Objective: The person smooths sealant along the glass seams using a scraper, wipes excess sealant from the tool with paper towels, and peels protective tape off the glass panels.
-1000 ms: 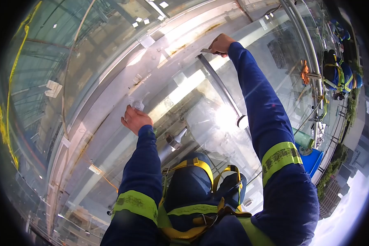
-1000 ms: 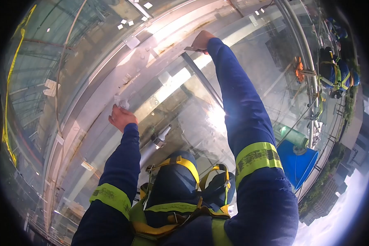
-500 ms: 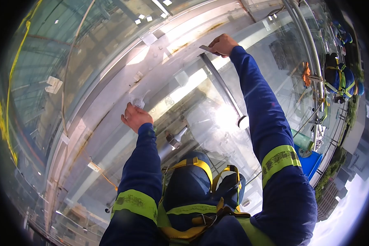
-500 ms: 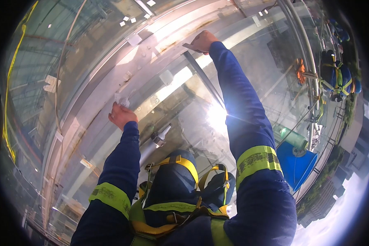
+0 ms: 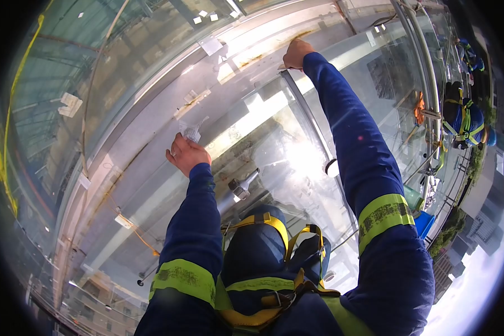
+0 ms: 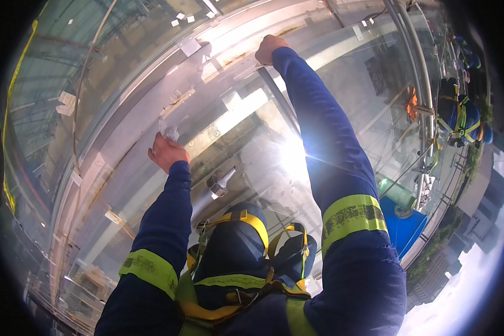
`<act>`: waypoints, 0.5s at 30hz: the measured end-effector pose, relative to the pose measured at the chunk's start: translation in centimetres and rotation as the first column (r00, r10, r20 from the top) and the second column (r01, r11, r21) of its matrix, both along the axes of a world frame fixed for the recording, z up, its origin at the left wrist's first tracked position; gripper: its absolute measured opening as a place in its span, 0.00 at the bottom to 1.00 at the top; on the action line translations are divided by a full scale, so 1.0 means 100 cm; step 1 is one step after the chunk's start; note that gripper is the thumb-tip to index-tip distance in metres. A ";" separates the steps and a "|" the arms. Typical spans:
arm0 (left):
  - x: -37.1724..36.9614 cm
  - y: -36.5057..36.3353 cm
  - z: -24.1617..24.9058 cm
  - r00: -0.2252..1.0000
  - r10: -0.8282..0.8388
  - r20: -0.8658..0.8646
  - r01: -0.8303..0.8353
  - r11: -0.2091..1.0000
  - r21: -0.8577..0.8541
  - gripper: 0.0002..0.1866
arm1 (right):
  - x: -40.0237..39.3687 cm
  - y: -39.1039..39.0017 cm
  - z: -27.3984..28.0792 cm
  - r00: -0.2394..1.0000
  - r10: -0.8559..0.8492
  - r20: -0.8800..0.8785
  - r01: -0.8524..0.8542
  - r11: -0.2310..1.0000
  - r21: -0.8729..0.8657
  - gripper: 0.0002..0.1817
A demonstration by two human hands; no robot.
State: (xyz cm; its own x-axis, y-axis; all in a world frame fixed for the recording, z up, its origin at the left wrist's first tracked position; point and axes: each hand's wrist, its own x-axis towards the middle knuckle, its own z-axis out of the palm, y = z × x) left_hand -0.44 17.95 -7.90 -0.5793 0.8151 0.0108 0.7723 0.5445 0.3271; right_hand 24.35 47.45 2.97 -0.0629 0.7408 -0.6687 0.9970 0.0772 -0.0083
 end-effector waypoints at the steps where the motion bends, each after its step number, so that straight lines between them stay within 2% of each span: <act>1: 0.000 0.001 0.001 1.000 0.000 0.001 0.000 1.000 -0.005 0.17 | 0.001 0.001 -0.004 1.000 -0.012 0.009 0.012 1.000 -0.001 0.14; 5: 0.000 0.001 0.000 1.000 0.002 0.003 -0.002 1.000 -0.019 0.17 | 0.008 0.006 -0.031 0.999 -0.015 0.043 0.015 1.000 0.000 0.14; 9: 0.000 0.001 0.001 1.000 0.003 0.006 -0.003 1.000 -0.008 0.18 | 0.008 0.004 -0.032 0.998 -0.046 0.035 0.045 0.999 0.025 0.13; 15: 0.000 0.001 0.002 1.000 0.007 0.008 -0.006 1.000 -0.012 0.18 | 0.013 0.005 -0.045 0.995 0.083 0.063 -0.084 0.996 0.019 0.11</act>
State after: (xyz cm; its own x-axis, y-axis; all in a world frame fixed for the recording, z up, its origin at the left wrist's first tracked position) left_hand -0.42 18.06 -7.70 -0.5845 0.8114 -0.0036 0.7661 0.5534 0.3270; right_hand 25.61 47.99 -1.50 -0.0840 0.7491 -0.6571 0.9856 0.1598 0.0561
